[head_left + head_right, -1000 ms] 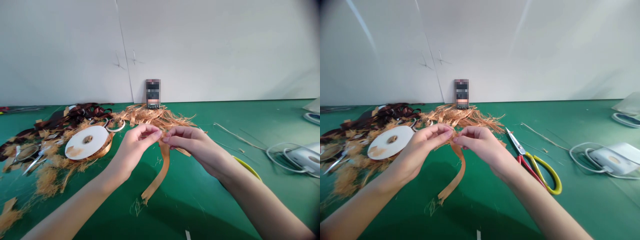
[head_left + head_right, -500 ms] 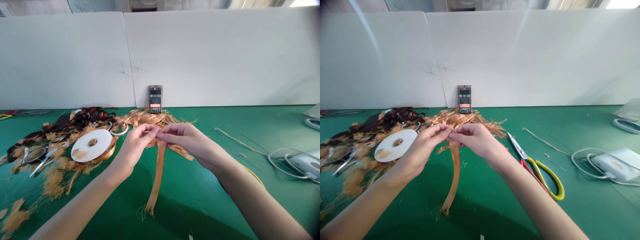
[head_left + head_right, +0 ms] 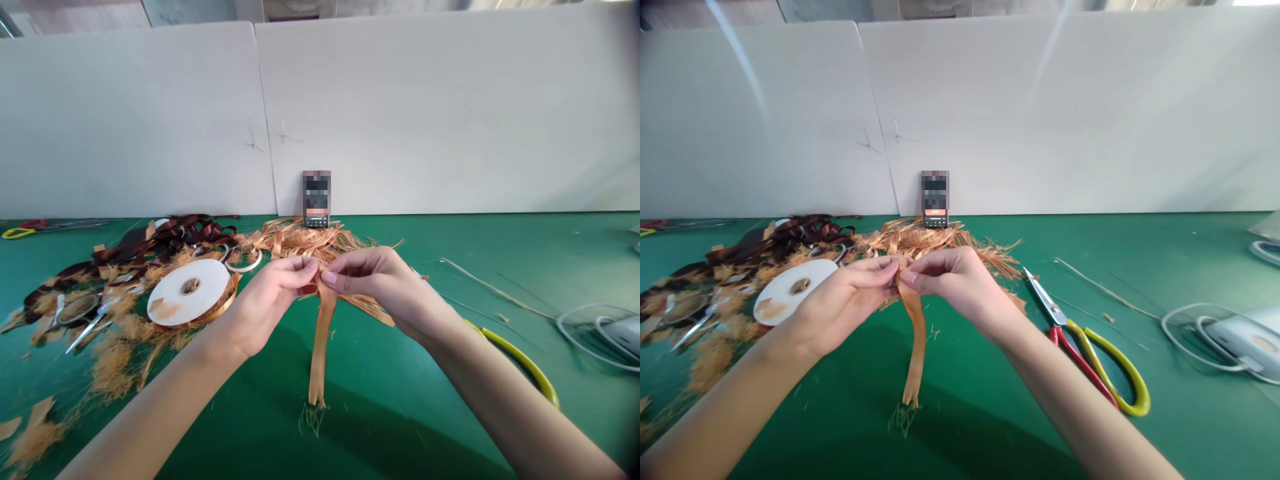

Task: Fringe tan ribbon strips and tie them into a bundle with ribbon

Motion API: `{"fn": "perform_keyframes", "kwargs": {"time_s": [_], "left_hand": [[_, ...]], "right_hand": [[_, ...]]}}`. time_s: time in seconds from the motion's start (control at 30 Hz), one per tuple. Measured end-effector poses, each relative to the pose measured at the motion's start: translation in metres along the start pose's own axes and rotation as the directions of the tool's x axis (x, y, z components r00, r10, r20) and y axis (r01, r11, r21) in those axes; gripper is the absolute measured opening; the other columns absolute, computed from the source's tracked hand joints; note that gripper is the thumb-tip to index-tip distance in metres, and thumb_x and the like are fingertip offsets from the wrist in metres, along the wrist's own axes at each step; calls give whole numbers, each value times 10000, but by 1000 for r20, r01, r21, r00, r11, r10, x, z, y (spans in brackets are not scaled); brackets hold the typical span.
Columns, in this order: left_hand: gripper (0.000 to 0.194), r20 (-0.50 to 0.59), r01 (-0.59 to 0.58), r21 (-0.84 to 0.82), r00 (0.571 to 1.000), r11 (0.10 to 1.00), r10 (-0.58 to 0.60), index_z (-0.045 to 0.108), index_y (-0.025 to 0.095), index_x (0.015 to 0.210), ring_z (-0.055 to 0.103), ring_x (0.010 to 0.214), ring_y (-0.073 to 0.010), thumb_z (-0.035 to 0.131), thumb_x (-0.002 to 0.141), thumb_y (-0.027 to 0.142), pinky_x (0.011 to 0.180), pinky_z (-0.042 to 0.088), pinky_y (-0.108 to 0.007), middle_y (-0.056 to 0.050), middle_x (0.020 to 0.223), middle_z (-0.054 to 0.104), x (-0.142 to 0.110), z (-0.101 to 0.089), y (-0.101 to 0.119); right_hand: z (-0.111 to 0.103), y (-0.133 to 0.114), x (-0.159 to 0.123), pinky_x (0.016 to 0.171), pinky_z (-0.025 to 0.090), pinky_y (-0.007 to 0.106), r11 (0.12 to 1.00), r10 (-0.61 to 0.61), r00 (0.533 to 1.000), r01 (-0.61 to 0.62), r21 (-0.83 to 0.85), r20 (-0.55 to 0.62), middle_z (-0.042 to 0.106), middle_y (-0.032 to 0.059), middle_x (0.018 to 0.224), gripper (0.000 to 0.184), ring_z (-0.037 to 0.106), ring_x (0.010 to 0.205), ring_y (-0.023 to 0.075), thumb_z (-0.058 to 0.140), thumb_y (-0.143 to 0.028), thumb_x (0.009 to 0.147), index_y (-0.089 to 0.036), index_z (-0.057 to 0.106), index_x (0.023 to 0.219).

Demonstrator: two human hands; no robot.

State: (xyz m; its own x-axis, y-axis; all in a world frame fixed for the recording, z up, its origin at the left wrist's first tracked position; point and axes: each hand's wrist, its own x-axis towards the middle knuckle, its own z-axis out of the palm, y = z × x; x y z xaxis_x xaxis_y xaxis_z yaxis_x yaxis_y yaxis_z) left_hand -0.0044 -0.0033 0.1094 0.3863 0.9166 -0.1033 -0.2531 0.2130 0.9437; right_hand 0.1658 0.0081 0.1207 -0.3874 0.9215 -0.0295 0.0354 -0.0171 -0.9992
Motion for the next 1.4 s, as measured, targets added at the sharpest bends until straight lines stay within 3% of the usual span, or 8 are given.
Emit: {"fn": "perform_keyframes", "kwargs": {"time_s": [0.27,0.5,0.67,0.83,1.03,1.23,1.4], "left_hand": [[149,-42,-33,-146,999,989,27,703,184,801,574,917,-186,567,846,226,857,437,-316,-37,903,660,1,-2,2],[207,-159,-47,50,986,998,54,694,210,891,545,1058,-219,607,834,390,891,400,-332,-34,1030,654,1,-2,0],[216,-184,-21,212,981,977,62,684,203,858,568,1011,-202,712,751,389,919,375,-329,-24,958,667,0,1,0],[230,-310,-100,250,934,963,177,633,198,826,553,992,-186,689,765,412,898,390,-315,-24,942,630,0,2,0],[302,-285,-64,269,948,961,143,619,192,954,603,946,-166,753,704,295,822,469,-277,-29,968,650,-4,10,4],[293,-259,-59,280,957,958,134,649,177,974,634,951,-189,737,724,302,833,502,-297,-60,950,691,-3,10,1],[271,-229,-40,293,967,955,111,660,183,988,642,933,-176,724,745,284,784,507,-261,-58,962,702,-3,11,2]], "right_hand": [[2,2,-1,752,451,316,995,93,995,-92,23,-42,652,3,664,152,575,697,136,775,-318,636,-174,730,616],[-1,4,-2,719,452,285,995,102,995,-102,21,-20,634,9,676,175,556,678,118,754,-336,682,-167,721,649],[-2,4,-2,713,442,291,997,72,997,-72,-3,-19,617,-4,643,185,546,664,118,763,-350,668,-175,715,628],[-3,3,-3,723,459,297,994,102,995,-102,-37,-11,663,17,696,197,566,682,125,761,-371,678,-176,737,664],[-6,3,-5,727,476,286,995,98,995,-99,-5,-8,680,10,709,192,584,678,115,771,-371,672,-184,758,717],[-17,-6,-8,786,486,311,983,141,988,-131,-132,67,709,18,759,175,633,764,146,757,-363,684,-195,754,732],[-18,-12,-11,808,517,325,991,97,995,-97,-88,-8,734,21,877,282,675,873,182,793,-305,648,-233,719,910]]}}
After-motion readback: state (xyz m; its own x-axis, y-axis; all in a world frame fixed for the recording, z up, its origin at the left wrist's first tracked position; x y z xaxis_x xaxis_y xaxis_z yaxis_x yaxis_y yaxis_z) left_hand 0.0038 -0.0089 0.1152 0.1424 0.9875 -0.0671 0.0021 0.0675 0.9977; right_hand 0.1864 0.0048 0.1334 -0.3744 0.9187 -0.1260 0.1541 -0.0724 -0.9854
